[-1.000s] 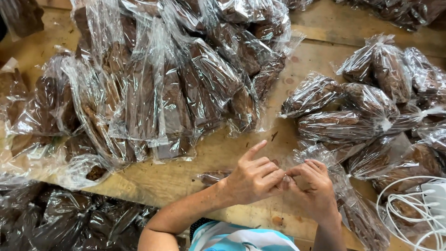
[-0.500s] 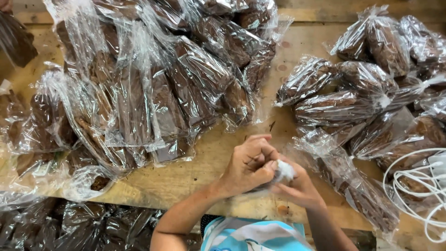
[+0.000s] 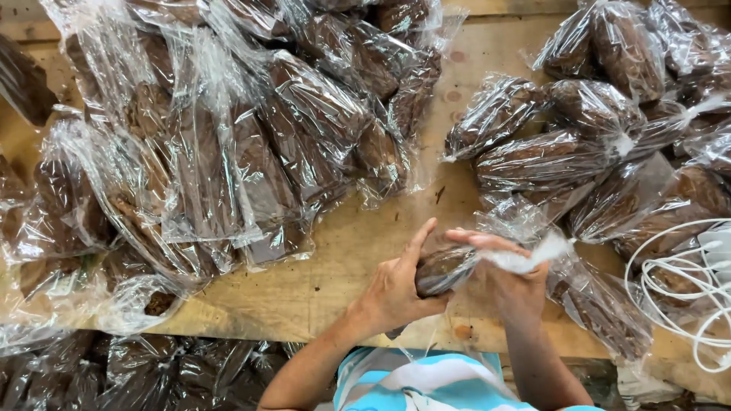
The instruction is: Wrapping brown rectangular blocks in clear plastic bags and securing them by twisting or tying the tops.
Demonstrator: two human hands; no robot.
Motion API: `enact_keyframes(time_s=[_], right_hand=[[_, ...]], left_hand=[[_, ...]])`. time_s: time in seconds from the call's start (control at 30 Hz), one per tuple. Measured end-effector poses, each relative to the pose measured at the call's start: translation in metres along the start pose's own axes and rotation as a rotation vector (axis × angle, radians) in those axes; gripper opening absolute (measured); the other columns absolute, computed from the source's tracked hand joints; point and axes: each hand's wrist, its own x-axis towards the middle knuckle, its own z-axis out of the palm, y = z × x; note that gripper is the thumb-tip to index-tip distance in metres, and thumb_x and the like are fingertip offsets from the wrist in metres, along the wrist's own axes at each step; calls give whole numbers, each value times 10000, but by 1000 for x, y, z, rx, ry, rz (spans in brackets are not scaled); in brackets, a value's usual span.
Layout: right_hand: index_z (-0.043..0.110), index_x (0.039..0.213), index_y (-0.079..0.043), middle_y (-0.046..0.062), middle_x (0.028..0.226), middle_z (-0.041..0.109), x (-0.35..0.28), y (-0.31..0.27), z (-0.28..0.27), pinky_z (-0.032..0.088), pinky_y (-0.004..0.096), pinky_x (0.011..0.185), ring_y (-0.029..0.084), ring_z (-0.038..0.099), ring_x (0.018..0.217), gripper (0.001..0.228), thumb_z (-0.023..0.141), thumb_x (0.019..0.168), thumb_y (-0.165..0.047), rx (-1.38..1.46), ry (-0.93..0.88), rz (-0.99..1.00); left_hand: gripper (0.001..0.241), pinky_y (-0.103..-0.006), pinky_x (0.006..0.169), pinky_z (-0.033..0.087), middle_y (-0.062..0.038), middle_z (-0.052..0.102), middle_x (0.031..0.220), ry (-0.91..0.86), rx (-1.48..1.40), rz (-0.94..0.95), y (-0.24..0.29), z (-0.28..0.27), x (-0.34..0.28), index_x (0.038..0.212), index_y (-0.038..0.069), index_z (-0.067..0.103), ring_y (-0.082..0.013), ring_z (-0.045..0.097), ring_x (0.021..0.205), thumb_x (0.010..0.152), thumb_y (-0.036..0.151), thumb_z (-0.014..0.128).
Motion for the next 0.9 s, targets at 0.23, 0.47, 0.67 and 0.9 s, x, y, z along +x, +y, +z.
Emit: enact_keyframes(time_s=[0.23,0.47,0.67,0.9], right_hand=[[792,1149,-186,128,1157,757,0,15,-66,683,421,936,264,753,1030,297,690,964,23,90,33,-51],[693,1212,-57,89,1047,745,5,-6,-102,668,302,764,172,752,903,339,802,932,-214,110,249,-21],[678,1231,63,188,1444,612,0,1,-94,491,478,1171,320,611,1328,566,800,718,-144,-46,-203,248],[693,1097,-40,59,1093,727,6,19,-120,607,314,1048,147,715,1034,128,724,975,-62,11,288,226]], left_hand=[[957,-468,672,581,-171,748,979,87,362,247,-22,25,-18,1602,-6,234,-330,723,735,873,301,774],[889,-464,757,567,-170,713,1270,145,296,325,-14,12,-19,1531,63,374,-384,730,862,770,245,796],[855,-489,828,546,-137,707,1226,177,370,354,-22,14,-14,1487,72,401,-345,711,1016,774,311,807],[732,-524,731,549,-181,716,1079,129,381,338,-30,24,-19,1450,41,414,-402,697,864,857,327,736]])
